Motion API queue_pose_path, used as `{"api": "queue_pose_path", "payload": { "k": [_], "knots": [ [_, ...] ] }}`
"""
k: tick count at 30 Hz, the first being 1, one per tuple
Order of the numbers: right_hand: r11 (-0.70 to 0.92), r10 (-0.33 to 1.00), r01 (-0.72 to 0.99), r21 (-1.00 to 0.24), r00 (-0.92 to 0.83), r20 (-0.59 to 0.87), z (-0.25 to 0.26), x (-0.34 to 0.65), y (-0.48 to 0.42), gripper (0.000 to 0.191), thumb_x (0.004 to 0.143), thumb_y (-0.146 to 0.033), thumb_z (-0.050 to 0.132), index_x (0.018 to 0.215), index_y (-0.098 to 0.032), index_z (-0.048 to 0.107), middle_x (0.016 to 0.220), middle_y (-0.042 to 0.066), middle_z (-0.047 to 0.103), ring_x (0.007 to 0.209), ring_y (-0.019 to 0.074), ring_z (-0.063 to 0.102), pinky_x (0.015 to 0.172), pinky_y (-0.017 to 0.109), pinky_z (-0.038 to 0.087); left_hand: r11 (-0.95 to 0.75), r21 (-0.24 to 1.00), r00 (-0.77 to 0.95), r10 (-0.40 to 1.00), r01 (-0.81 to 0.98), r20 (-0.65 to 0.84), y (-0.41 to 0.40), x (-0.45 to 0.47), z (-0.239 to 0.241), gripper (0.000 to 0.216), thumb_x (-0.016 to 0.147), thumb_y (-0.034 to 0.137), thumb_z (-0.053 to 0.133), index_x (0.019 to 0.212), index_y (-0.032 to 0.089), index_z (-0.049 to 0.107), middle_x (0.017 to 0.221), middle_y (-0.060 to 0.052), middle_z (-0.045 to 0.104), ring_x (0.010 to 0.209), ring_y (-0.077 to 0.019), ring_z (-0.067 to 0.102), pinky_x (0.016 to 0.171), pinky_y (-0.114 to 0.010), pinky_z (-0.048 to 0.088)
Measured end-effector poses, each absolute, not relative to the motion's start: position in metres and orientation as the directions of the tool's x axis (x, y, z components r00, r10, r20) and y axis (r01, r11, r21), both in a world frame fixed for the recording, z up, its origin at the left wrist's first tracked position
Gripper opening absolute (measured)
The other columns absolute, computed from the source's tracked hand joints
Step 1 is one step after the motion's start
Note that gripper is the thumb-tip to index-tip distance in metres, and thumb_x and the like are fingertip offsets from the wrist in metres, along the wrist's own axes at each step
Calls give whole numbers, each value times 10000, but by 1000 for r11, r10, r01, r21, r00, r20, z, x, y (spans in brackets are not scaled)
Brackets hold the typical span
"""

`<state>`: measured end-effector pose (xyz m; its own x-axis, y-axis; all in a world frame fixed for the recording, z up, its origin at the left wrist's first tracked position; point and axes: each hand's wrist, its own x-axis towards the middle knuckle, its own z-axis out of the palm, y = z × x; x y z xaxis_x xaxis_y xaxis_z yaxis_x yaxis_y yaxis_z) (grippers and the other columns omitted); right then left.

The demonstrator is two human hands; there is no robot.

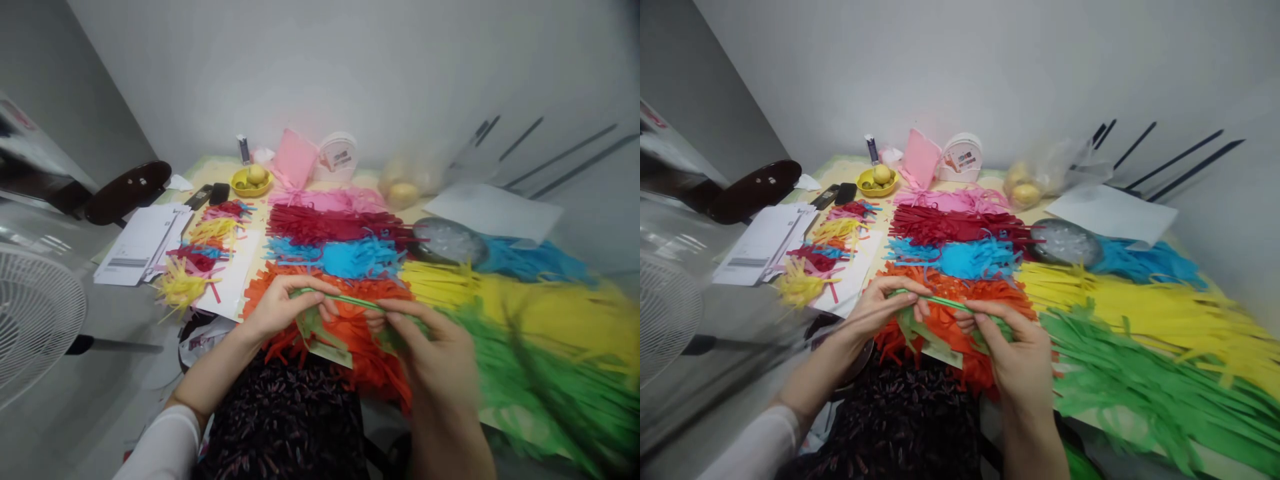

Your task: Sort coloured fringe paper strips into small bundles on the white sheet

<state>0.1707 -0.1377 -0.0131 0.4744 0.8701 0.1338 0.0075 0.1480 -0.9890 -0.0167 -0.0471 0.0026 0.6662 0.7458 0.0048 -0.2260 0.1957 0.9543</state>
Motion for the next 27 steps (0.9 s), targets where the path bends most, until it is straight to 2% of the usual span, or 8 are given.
{"api": "queue_pose_path", "payload": {
  "k": [5,10,13,16,18,20,24,27],
  "knots": [
    [264,870,-119,-957,457,183,-18,170,-130,57,717,-265,796,732,-219,764,613,18,726,512,156,681,524,254,583,157,961,648,761,-228,29,-45,-15,-2,199,789,290,698,812,106,768,725,-93,737,623,-140,658,669,-258,529],
    [289,864,-107,-951,457,211,-24,167,-133,47,759,-208,729,720,-215,753,608,13,719,505,157,681,496,245,578,127,952,630,772,-279,82,-46,-18,-12,217,805,322,685,774,119,757,711,-87,730,600,-140,652,652,-260,531],
    [344,823,153,-926,425,376,-20,171,-141,154,795,-126,654,741,-237,746,663,-4,734,566,150,702,547,234,588,16,989,762,639,-145,101,-40,-33,3,223,851,331,650,827,131,747,841,-115,758,727,-177,703,721,-285,550],
    [430,786,476,-767,220,577,-6,177,-146,258,783,-42,599,774,-263,730,722,-31,748,664,137,723,672,226,597,-294,956,855,499,17,139,-30,-47,33,158,860,297,659,826,158,727,1123,-142,739,1058,-241,685,951,-354,508],
    [502,767,557,-661,67,638,7,177,-145,280,777,-23,572,793,-266,709,737,-41,748,679,129,724,713,225,595,-424,905,845,492,23,209,-26,-47,48,118,863,269,664,821,173,719,1205,-128,713,1188,-251,629,1049,-375,446],
    [563,747,568,-601,-38,664,18,174,-142,283,782,-17,548,806,-262,687,746,-40,749,665,122,722,699,214,592,-449,893,867,451,16,211,-24,-39,53,109,873,262,661,904,184,730,1162,-106,732,1155,-227,647,1028,-335,458],
    [627,714,569,-532,-148,684,24,172,-140,295,788,-7,535,834,-262,674,758,-32,753,679,121,730,705,202,591,-480,874,943,319,71,98,-21,-22,40,149,899,277,640,948,178,739,914,-44,774,816,-140,706,790,-214,516],
    [586,767,590,-556,-182,616,19,185,-140,297,801,-58,588,963,-275,709,877,-8,780,780,146,750,771,221,592,-741,655,908,365,149,206,-18,-22,30,176,936,278,587,887,180,724,831,-31,763,780,-139,685,919,-291,498]
  ]
}}
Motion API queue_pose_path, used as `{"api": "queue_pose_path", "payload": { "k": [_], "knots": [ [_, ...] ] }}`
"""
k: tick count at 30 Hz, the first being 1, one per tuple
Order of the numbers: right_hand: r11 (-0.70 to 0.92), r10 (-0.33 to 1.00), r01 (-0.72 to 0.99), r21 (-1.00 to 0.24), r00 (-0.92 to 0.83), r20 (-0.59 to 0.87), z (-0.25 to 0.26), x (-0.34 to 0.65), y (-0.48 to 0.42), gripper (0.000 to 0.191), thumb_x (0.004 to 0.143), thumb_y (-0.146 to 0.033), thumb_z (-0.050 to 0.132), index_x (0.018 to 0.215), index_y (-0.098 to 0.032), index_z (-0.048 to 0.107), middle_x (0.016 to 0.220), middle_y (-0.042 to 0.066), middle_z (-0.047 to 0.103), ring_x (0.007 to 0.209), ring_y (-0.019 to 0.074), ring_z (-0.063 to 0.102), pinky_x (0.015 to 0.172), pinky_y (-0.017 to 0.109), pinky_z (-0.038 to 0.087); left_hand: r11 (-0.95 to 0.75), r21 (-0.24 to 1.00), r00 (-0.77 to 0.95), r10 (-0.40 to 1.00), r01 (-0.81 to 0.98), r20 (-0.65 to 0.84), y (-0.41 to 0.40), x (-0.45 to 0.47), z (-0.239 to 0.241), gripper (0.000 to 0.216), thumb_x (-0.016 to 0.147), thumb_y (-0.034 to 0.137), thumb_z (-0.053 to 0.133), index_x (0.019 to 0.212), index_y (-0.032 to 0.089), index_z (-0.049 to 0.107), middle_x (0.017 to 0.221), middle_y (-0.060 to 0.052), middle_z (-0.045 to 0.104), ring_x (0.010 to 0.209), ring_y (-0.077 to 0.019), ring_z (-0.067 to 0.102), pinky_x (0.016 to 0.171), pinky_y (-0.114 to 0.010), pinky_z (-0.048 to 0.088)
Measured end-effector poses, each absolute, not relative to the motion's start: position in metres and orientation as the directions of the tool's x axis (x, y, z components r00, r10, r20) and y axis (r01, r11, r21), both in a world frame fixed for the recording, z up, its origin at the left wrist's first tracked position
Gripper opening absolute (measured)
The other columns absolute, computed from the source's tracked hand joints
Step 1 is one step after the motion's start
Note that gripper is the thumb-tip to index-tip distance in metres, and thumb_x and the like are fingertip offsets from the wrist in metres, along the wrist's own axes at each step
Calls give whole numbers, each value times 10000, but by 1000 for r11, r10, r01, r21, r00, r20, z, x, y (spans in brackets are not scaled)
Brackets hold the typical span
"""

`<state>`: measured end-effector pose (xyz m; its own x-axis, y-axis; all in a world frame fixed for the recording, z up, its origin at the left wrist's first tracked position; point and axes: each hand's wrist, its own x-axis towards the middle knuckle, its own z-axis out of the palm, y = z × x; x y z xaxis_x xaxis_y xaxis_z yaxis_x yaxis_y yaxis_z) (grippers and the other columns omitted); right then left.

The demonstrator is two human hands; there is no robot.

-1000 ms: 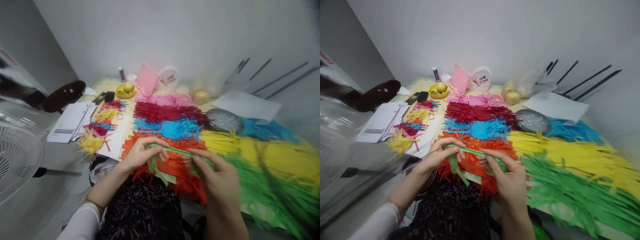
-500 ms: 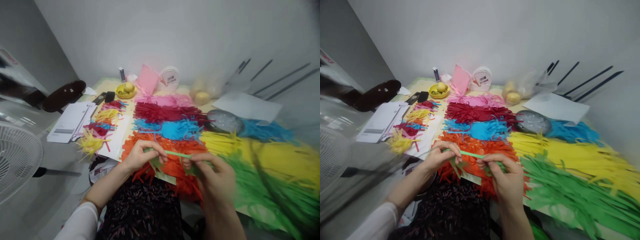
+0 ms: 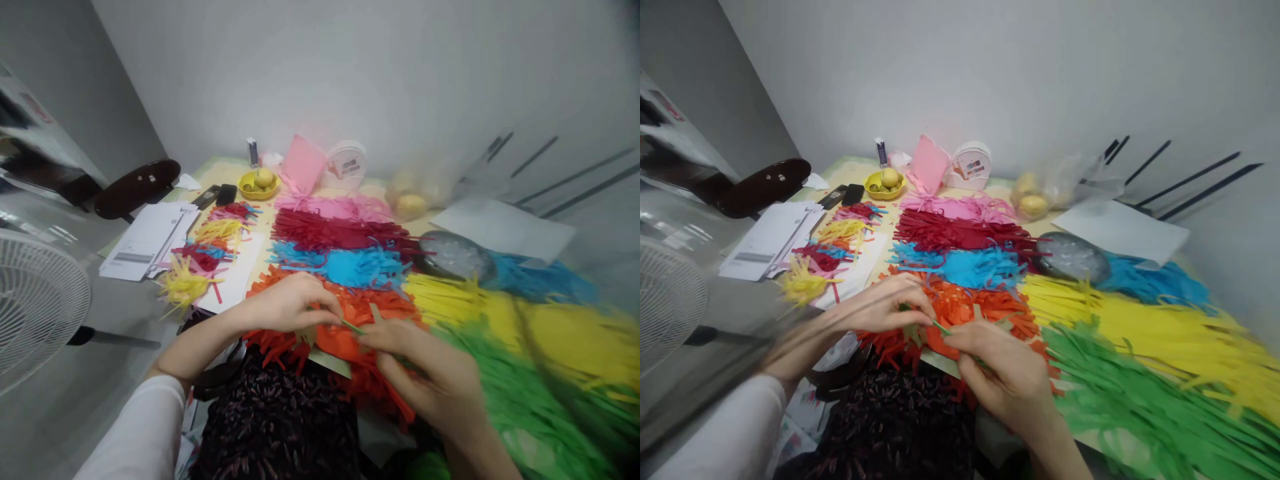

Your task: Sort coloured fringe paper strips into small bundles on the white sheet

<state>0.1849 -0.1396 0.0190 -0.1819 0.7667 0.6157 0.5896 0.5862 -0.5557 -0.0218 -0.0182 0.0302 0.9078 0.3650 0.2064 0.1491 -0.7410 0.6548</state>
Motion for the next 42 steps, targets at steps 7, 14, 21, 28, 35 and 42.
{"api": "queue_pose_path", "payload": {
  "k": [7,14,21,28,35,42],
  "knots": [
    [69,981,298,-952,-195,10,16,201,-111,367,877,-514,624,1064,-218,735,1044,103,773,955,244,737,801,324,596,-997,-41,823,34,70,566,-14,-28,22,179,949,159,532,932,232,695,888,-24,775,995,-165,693,1132,-496,394],
    [-97,984,-49,-994,-155,-88,-5,162,-110,372,773,-538,735,685,-181,675,589,35,710,523,139,647,543,234,517,-999,22,702,36,28,712,-17,-26,0,179,909,131,589,1013,233,692,1017,-30,784,1096,-190,697,1154,-502,374],
    [179,974,69,-981,125,187,9,153,-128,222,876,-408,657,868,-211,759,694,40,754,643,187,719,666,290,589,-702,712,465,620,-31,631,-47,3,-5,153,906,169,603,937,192,751,977,-69,788,1005,-178,725,1064,-401,468],
    [299,865,242,-923,340,369,0,154,-103,92,906,-312,614,926,-225,634,833,20,736,713,151,704,677,262,558,-241,962,542,795,-130,273,-38,26,5,234,873,317,645,1009,178,775,1209,-122,717,1182,-247,645,1049,-413,488],
    [-6,891,809,-588,272,364,-13,265,-41,311,970,-410,458,1072,-212,676,1114,59,726,1014,196,674,896,318,514,-194,965,233,944,-178,233,7,29,-9,263,881,402,625,896,154,708,879,-64,744,874,-174,681,836,-293,528],
    [-449,873,847,-285,483,59,-50,403,38,255,945,-349,607,1085,-142,658,1088,91,678,937,189,662,830,373,550,-233,970,117,964,-71,240,19,2,-5,275,909,418,594,872,160,681,718,6,591,723,-115,560,710,-217,449]
  ]
}}
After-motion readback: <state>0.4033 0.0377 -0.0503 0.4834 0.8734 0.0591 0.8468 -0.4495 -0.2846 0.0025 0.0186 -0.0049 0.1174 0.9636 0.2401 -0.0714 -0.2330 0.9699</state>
